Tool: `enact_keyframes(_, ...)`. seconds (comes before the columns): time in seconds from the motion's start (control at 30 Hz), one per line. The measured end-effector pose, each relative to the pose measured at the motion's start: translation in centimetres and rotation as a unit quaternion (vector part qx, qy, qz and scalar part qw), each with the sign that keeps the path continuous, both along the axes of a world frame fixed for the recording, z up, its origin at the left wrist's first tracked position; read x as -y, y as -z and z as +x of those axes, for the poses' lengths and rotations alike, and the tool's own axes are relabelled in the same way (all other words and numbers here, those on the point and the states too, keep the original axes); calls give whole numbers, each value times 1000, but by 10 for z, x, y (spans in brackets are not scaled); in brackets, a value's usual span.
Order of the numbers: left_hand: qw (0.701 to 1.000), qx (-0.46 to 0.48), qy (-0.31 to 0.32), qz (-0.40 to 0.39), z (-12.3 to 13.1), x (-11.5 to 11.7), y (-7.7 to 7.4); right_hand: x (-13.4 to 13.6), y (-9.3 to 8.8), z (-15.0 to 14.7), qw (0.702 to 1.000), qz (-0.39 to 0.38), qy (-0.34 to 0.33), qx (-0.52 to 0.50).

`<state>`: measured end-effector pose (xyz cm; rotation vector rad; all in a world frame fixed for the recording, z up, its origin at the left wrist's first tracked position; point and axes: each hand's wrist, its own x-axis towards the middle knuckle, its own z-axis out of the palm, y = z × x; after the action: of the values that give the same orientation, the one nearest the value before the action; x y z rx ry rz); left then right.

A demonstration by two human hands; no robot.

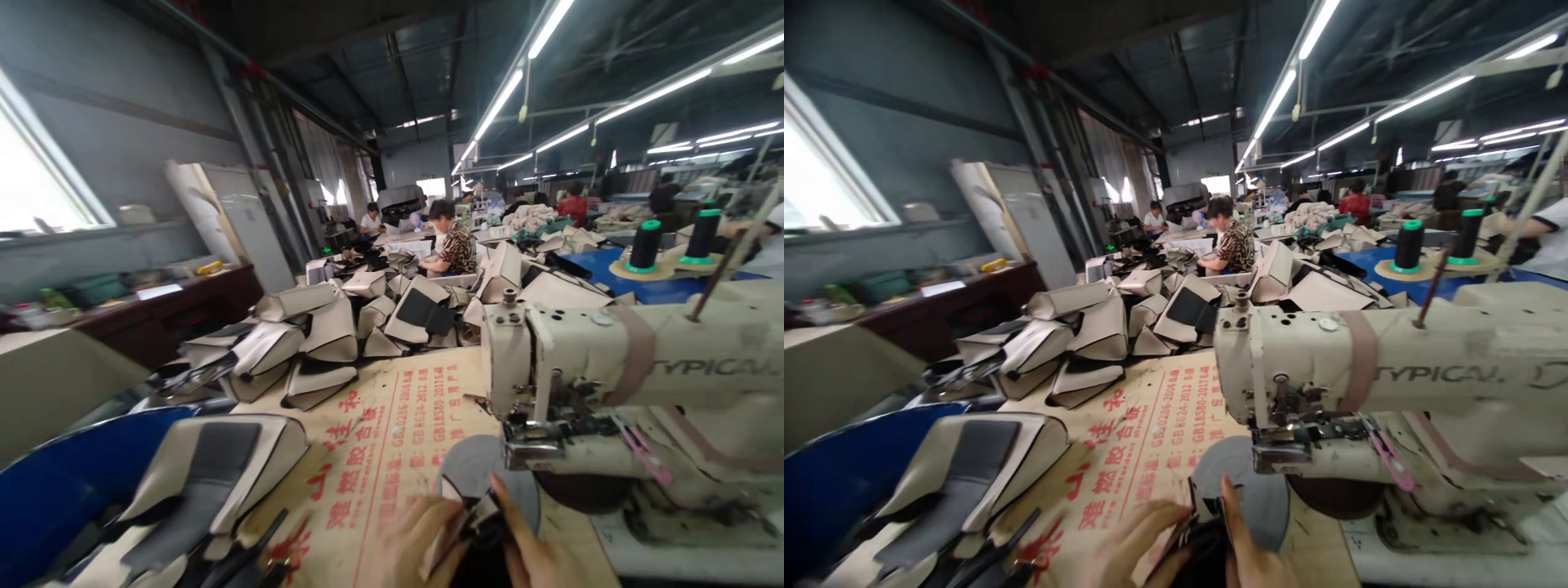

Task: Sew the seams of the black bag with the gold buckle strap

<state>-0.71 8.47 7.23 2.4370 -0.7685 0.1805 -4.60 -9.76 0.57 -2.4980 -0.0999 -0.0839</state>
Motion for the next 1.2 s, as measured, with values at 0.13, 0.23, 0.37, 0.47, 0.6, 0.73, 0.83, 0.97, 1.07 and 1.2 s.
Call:
enact_keyframes(0.13, 986, -98, 137, 23, 32, 34, -17, 45, 10, 8, 995, 18, -70, 72)
enact_keyframes(0.23, 968, -130, 211, 41, 36, 40, -27, 65, -1, 20, 987, 30, -107, 119)
enact_keyframes(0.37, 982, -106, 157, -13, 30, 44, -18, 68, -11, 31, 962, 111, -182, 170)
enact_keyframes(0.47, 993, -28, 78, -79, 24, 50, -1, 62, -13, 32, 956, 152, -203, 147)
enact_keyframes(0.6, 987, 70, 70, -126, 23, 53, 14, 58, -21, 31, 965, 176, -169, 96)
enact_keyframes(0.73, 986, -17, 143, -88, 30, 46, 13, 58, -29, 32, 969, 175, -158, 70)
enact_keyframes(0.83, 981, -119, 146, -38, 31, 42, 1, 57, -27, 34, 972, 155, -164, 62)
enact_keyframes(0.97, 972, -191, 137, 6, 30, 39, -16, 53, -19, 34, 975, 113, -176, 73)
enact_keyframes(1.07, 970, -199, 136, 10, 32, 40, -17, 52, -12, 32, 981, 111, -150, 46)
enact_keyframes(1.2, 971, -200, 133, 6, 37, 41, -10, 52, -8, 32, 979, 161, -122, -6)
